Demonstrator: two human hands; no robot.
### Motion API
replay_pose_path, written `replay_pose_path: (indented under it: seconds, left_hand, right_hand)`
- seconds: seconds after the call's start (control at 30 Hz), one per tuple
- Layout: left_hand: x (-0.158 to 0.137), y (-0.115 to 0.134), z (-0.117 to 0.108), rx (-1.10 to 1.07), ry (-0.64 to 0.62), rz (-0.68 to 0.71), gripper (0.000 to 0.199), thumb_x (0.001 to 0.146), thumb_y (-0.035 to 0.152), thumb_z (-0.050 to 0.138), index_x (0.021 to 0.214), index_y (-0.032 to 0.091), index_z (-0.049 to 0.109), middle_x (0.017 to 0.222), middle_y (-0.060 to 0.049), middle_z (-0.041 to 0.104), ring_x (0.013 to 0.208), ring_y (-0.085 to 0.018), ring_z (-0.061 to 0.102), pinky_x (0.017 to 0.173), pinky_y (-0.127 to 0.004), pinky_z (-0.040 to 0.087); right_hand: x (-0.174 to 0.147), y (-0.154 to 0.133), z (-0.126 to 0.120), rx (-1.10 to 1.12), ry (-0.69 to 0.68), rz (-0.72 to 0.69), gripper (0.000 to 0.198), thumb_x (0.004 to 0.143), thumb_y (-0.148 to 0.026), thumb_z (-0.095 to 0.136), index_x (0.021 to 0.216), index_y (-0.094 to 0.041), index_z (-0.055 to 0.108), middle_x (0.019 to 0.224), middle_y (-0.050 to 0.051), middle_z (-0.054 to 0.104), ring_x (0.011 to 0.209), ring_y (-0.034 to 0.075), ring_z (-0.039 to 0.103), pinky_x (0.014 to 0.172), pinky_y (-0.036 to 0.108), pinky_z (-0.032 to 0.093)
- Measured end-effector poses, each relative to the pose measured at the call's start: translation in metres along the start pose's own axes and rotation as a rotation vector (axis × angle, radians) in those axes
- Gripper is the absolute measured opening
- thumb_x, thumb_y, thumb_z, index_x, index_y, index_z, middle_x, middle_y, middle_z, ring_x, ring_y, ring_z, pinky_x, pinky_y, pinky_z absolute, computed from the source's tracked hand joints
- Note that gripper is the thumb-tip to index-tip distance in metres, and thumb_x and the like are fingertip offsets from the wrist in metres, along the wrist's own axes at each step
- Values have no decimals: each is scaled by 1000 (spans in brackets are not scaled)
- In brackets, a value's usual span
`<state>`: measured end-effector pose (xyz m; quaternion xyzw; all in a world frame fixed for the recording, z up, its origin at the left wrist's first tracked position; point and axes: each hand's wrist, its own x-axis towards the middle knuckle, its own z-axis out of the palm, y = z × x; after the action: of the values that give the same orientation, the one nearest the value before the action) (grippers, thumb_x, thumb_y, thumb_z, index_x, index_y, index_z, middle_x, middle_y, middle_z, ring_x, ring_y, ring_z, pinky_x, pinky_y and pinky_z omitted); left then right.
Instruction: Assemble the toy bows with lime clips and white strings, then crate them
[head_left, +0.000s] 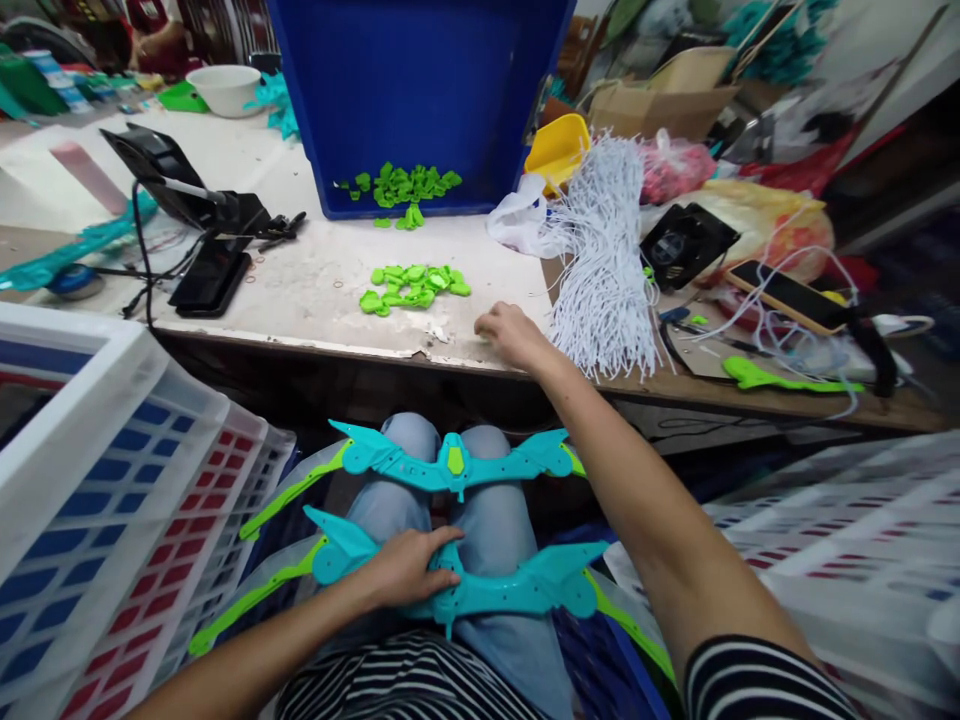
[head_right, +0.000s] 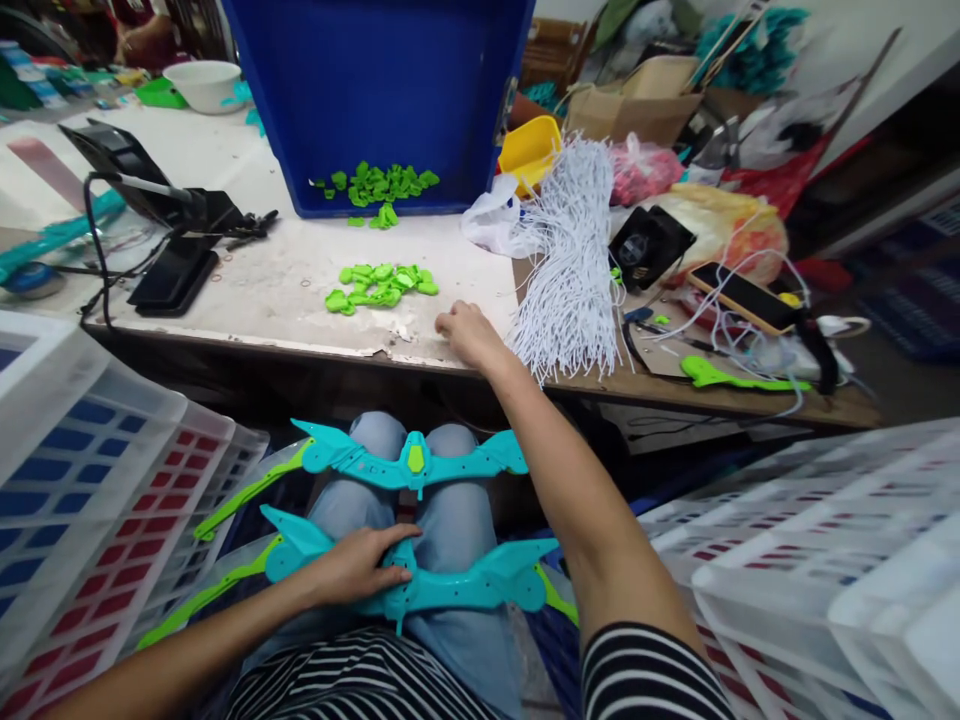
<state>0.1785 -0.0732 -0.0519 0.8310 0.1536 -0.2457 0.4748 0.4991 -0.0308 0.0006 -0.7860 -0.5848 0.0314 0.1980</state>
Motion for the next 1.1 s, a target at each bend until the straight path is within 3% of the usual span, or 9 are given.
replay_pose_path:
  seconds: [0.07, 0.13, 0.2, 0.37, 0.5, 0.67, 0.77, 0.93, 1.1]
  left_hand:
    - [0, 2, -2, 30, -18, -15, 60, 80, 40, 56, 137, 24, 46, 108, -9, 67, 101, -30, 62, 86, -37, 46]
    - [0, 4, -4, 46, -37, -27, 60, 80, 39, 55, 138, 24, 45, 106, -10, 68, 99, -30, 62, 85, -37, 46]
    - [0, 2, -4, 35, -43, -34, 62, 80, 40, 56, 139, 24, 44, 108, -9, 68, 99, -29, 63, 85, -37, 46]
    - [6, -8, 0, -73, -21, -8, 64, 81, 43, 54, 139, 17, 44, 133, -12, 56, 117, -30, 55, 98, -38, 42]
    - [13, -11, 0, -130, -59, 27, 59, 84, 40, 51, 136, 12, 48, 138, -13, 52, 120, -28, 53, 102, -38, 40]
    - [13, -12, 0, -158, -29, 29, 60, 83, 40, 52, 135, 12, 48, 137, -13, 53, 119, -27, 54, 101, -37, 41]
    - [13, -13, -1, -141, -3, 37, 59, 82, 41, 54, 135, 14, 49, 135, -12, 55, 118, -27, 55, 100, -37, 42]
    - [18, -11, -6, -98, 10, 44, 58, 82, 40, 54, 133, 14, 51, 133, -13, 56, 117, -28, 56, 99, -38, 43]
    - [20, -11, -6, -101, 8, 46, 58, 83, 40, 53, 134, 12, 51, 130, -14, 58, 113, -28, 58, 96, -37, 44]
  right_hand:
    - [5, -2, -6, -126, -122, -152, 17, 77, -11, 54, 78, -18, 70, 99, 11, 62, 94, 24, 54, 81, 35, 43]
    - [9, -3, -7, -139, -224, -253, 24, 75, -8, 53, 87, -19, 70, 107, 10, 61, 99, 24, 54, 84, 36, 44]
    - [9, 0, -5, -80, -202, -281, 37, 75, -7, 50, 103, -21, 68, 115, 8, 59, 104, 23, 53, 89, 37, 44]
    - [-6, 7, 14, -50, 182, 43, 31, 84, -23, 50, 110, -17, 66, 104, 11, 62, 99, 27, 53, 91, 43, 43]
    - [-11, -6, 31, -157, 185, 90, 26, 87, -36, 54, 92, -17, 71, 97, 14, 61, 95, 29, 49, 84, 44, 43]
    - [0, -14, 33, -197, 147, 8, 21, 88, -26, 51, 89, -15, 70, 102, 17, 56, 97, 30, 46, 83, 46, 43]
    - [4, -6, 28, -125, 146, -44, 16, 85, -26, 57, 89, -15, 67, 100, 15, 56, 95, 28, 48, 84, 43, 43]
    - [0, 2, 29, 148, 292, 52, 10, 81, -26, 59, 87, -17, 61, 96, 8, 61, 86, 21, 56, 79, 36, 46]
    - [-4, 5, 31, 100, 243, 26, 3, 76, -20, 61, 74, -19, 59, 100, 9, 66, 98, 25, 56, 88, 40, 41]
